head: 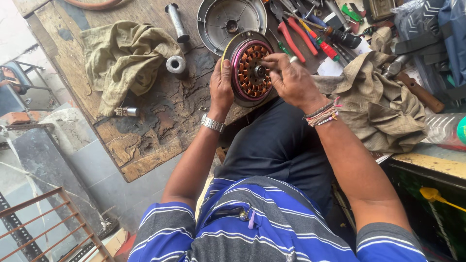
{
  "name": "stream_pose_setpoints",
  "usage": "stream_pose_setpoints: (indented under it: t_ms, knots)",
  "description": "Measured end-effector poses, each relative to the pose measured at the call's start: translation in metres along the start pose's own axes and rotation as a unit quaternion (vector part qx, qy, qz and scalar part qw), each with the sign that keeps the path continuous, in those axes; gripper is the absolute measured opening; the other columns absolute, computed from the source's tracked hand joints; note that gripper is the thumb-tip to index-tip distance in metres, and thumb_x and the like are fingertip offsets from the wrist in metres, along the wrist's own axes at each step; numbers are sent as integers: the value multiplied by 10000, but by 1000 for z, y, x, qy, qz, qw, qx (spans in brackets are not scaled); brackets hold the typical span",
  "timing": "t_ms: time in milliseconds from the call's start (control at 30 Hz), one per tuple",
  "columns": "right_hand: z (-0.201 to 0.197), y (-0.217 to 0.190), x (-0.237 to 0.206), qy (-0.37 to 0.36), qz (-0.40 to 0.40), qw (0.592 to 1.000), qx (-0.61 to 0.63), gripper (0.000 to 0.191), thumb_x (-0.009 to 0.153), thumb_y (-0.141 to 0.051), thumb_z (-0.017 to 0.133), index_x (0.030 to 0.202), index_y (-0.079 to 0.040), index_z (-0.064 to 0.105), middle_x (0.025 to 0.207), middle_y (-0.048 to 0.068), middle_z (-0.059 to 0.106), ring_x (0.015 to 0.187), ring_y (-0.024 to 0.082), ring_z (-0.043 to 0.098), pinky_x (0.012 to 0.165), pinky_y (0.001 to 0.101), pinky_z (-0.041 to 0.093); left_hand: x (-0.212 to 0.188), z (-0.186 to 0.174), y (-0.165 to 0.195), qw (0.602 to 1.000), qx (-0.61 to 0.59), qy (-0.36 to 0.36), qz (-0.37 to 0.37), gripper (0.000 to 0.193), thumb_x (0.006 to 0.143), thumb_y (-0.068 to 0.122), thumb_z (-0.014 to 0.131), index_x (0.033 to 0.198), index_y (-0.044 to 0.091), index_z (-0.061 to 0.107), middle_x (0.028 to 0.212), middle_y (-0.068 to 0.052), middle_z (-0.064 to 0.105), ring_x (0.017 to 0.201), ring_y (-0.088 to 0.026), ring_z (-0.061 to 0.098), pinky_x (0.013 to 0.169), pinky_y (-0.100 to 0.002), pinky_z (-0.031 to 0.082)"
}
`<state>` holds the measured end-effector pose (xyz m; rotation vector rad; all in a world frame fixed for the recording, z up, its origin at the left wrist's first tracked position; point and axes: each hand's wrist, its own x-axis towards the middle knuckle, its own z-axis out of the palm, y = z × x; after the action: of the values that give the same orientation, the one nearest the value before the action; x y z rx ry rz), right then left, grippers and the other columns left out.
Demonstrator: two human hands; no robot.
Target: The person disassembles a circular electrical component, removes a metal cover, and uses a screwdriver to adjust internal wiring. They then reassemble the component by placing the cover back and tightening screws.
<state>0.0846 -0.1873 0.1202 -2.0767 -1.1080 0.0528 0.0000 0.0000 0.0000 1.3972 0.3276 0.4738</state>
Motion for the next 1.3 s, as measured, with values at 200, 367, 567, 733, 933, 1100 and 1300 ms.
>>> stream_pose_setpoints:
  t_ms: [200, 367, 567, 733, 933, 1100, 1300]
  knots:
    - [10, 60, -53, -11, 31, 999, -22, 261, 1051, -112, 596, 1281, -64, 481, 878, 123, 690, 808, 269, 711, 735, 390, 582, -19, 25, -30, 1000, 25, 7, -14, 497, 1118, 410, 445, 1371, 17, 614, 977, -37, 719, 868, -91, 641, 782, -248, 545]
    - [-15, 97, -75, -107, 178, 977, 51, 239, 1105, -157, 457, 1340, -112, 458, 801, 52, 739, 756, 187, 752, 691, 334, 597, -31, 62, -53, 1000, -2, -4, 13, 489, 1128, 397, 451, 1399, 12, 582, 1014, -27, 717, 913, -80, 644, 820, -244, 547]
    - [-13, 100, -90, 22, -86, 996, 31, 153, 1151, -74, 472, 1287, -25, 420, 1050, 168, 686, 978, 290, 706, 837, 368, 563, -34, 69, -70, 1000, 13, -2, 8, 492, 1131, 409, 457, 1369, 8, 612, 952, -9, 690, 857, -74, 601, 776, -241, 523]
    - [-23, 121, -98, -27, 89, 995, 25, 163, 1107, -98, 508, 1267, -69, 507, 736, 50, 689, 687, 195, 728, 635, 323, 563, -36, 83, -70, 999, 37, 1, 2, 510, 1123, 426, 448, 1370, 15, 621, 944, -14, 686, 845, -79, 595, 766, -245, 520]
    - [-20, 121, -100, -46, 84, 995, -25, 246, 1098, -88, 498, 1344, -89, 490, 668, 46, 679, 605, 193, 694, 561, 322, 539, -40, 82, -63, 999, 18, -2, 33, 507, 1124, 422, 445, 1390, 12, 581, 1090, -52, 730, 981, -101, 660, 875, -260, 551]
    - [-19, 118, -93, -19, 87, 996, -23, 219, 1106, -127, 506, 1323, -112, 476, 851, 48, 694, 598, 198, 678, 563, 323, 532, -33, 79, -63, 1000, 26, -1, -1, 505, 1134, 420, 446, 1377, 14, 621, 1021, -59, 708, 904, -106, 624, 821, -268, 537]
    - [-10, 138, -92, 31, 85, 993, 71, 363, 1130, -183, 539, 1435, -14, 438, 833, 39, 745, 671, 133, 692, 645, 284, 542, -22, 83, -53, 998, 43, 3, 40, 516, 1125, 434, 458, 1388, 12, 592, 1074, -45, 725, 973, -112, 655, 865, -281, 546]
